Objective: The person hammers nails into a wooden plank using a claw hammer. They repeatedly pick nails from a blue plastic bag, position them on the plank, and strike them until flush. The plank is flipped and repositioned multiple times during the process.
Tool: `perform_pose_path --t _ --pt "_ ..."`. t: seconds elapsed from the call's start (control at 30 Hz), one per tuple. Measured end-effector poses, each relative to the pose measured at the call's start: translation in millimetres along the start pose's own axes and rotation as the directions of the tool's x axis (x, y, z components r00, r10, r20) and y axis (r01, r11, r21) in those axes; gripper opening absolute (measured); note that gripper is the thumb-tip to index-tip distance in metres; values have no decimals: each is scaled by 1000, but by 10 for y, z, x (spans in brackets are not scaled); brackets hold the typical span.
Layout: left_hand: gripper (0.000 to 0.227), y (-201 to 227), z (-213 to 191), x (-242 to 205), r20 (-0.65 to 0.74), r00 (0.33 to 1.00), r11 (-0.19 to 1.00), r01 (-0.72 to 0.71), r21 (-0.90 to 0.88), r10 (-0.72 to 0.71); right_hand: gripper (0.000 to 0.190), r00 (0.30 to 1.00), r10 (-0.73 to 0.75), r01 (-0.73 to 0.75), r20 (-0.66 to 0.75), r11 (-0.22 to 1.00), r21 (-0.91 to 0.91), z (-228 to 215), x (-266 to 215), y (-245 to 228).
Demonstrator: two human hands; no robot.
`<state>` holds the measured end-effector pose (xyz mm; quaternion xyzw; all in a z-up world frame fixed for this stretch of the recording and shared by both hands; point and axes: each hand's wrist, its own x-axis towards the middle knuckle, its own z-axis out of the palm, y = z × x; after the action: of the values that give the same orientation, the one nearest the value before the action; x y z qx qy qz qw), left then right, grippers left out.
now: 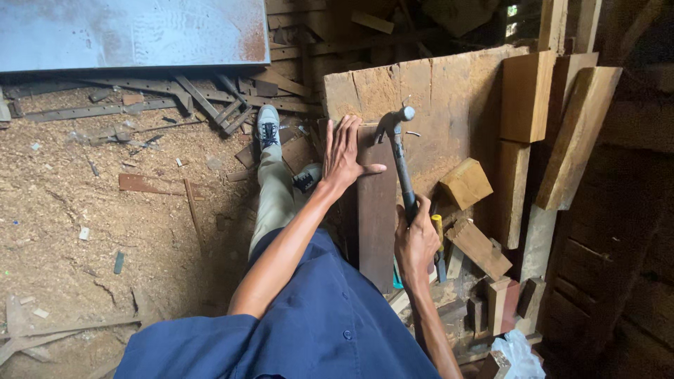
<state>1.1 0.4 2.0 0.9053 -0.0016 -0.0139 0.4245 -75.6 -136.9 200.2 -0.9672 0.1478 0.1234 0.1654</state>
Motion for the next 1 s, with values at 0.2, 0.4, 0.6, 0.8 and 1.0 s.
perform_pose_path --t 0.2,0.4,0.6,0.8,1.0 --pt "142 -13 -36 26 33 999 1000 -14 4 14 51 939 148 -168 312 985 37 -373 6 -199" --pt "135 7 -18 -9 18 1000 1000 11 -5 -11 53 976 -57 49 208 998 43 -471 -24 -298" --pt "132 24 -54 3 23 1000 1000 5 -29 -4 52 951 -23 62 307 991 -118 -808 293 -575" --pt "123 60 -58 24 25 1000 1000 -2 -10 2 38 865 6 172 502 935 -309 -1110 780 -944" --pt "124 17 -12 15 31 999 1000 -18 -9 18 21 804 -29 306 594 877 -371 -1070 1354 -1316"
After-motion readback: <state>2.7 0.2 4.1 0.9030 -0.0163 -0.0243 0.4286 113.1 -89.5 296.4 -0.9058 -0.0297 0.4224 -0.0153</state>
